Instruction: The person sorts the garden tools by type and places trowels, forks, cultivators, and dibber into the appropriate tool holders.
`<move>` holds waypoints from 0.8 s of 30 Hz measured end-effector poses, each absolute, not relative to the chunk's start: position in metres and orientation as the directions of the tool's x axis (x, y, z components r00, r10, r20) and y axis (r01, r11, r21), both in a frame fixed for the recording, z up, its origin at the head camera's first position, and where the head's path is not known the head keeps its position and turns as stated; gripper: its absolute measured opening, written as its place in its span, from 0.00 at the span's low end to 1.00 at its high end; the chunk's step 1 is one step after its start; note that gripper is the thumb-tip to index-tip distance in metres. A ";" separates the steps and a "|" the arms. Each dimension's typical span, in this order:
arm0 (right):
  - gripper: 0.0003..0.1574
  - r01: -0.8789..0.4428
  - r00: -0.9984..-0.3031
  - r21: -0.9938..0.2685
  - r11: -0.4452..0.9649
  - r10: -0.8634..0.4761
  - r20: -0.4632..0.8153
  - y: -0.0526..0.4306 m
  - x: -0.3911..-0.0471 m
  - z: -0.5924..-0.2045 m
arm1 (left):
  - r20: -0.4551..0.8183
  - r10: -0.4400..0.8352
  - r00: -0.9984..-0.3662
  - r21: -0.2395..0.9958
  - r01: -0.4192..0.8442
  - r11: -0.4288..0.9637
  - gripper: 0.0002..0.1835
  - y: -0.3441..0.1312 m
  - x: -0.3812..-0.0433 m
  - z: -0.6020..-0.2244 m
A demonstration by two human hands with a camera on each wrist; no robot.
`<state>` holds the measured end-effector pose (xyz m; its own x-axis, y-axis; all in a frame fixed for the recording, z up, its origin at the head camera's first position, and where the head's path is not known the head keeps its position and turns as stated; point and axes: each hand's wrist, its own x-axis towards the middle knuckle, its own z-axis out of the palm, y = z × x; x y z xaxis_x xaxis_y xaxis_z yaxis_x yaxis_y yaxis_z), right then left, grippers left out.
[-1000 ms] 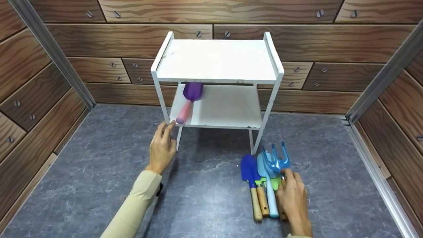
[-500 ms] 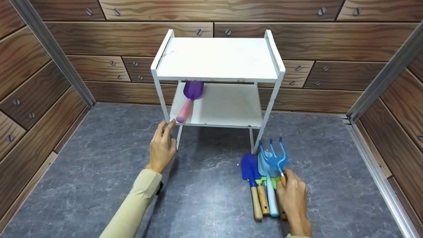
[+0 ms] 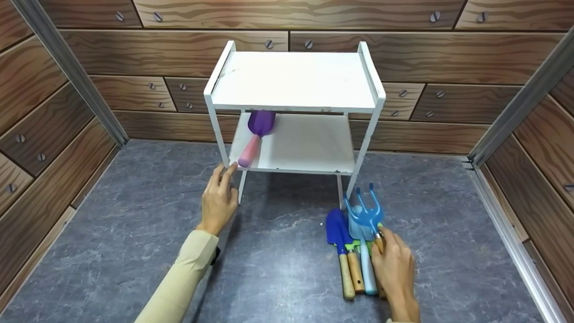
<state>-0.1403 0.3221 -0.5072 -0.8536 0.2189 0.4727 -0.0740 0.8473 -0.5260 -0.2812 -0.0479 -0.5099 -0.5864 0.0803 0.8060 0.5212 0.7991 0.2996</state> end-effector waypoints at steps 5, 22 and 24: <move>0.25 -0.075 -0.856 -0.532 0.843 0.219 0.468 0.318 -0.140 -0.504 | 0.810 0.075 -0.582 0.301 0.522 0.798 0.34 -0.049 -0.281 -0.511; 0.26 -0.172 -0.808 -0.498 0.850 0.167 0.565 0.309 -0.142 -0.499 | 0.820 0.074 -0.568 0.297 0.531 0.794 0.34 -0.047 -0.283 -0.510; 0.26 -0.194 -0.799 -0.497 0.846 0.158 0.580 0.308 -0.142 -0.500 | 0.822 0.074 -0.565 0.295 0.533 0.793 0.34 -0.047 -0.283 -0.510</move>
